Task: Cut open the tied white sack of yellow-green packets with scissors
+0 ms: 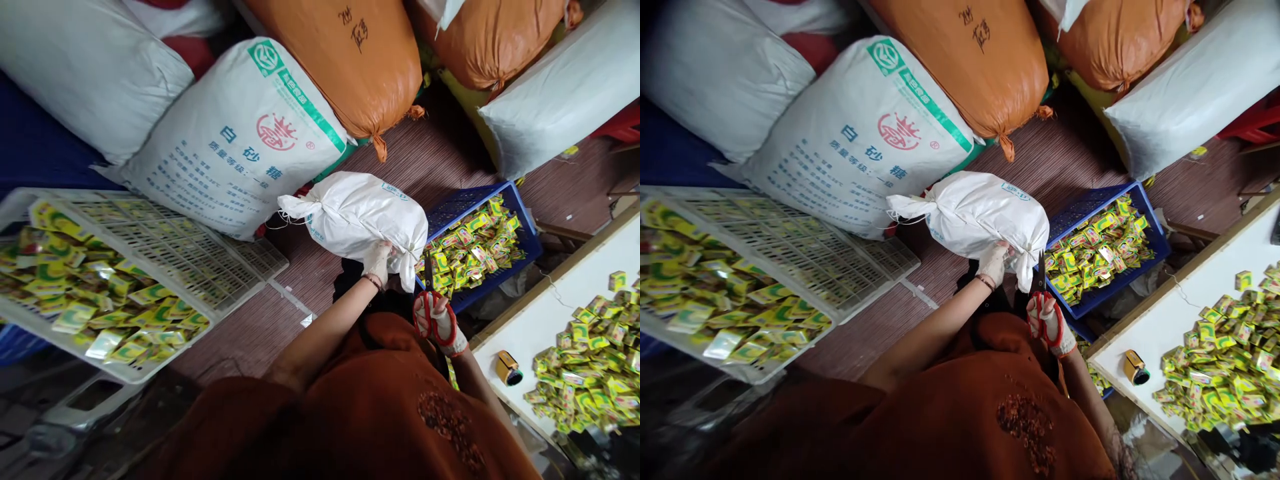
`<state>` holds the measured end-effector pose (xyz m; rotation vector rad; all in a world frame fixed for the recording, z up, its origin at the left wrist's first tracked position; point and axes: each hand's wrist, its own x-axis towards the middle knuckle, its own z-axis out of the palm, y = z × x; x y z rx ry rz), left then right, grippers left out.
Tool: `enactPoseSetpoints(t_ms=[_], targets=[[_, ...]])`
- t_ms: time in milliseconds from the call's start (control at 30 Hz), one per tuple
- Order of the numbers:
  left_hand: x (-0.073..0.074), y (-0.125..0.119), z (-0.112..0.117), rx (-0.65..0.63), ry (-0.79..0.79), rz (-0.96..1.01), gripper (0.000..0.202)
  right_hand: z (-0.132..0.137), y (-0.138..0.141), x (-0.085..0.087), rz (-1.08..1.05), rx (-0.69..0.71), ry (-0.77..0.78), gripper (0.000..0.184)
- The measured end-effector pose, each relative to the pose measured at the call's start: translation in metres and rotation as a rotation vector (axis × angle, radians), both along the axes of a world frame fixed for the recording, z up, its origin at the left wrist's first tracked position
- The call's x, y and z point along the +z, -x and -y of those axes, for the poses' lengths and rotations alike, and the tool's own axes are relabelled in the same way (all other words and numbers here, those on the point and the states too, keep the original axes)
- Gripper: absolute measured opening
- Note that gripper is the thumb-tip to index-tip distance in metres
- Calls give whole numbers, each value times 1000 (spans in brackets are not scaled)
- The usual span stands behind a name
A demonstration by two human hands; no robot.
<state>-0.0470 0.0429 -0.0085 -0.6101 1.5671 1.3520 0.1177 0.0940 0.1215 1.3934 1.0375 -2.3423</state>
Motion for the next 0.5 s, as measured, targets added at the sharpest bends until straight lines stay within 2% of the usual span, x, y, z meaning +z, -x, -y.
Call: enactPoseSetpoints(t_ms=[100, 167, 333, 500], targets=[[-9, 8, -16, 37, -16, 96, 21, -5, -2, 1, 2, -13, -87, 79], [-9, 11, -13, 40, -38, 112, 24, -7, -5, 0, 6, -31, -81, 82], [11, 21, 28, 5, -169, 123, 25, -10, -6, -1, 71, 46, -54, 76], [28, 49, 62, 9, -276, 175, 28, -8, 1, -1, 110, 125, -56, 73]])
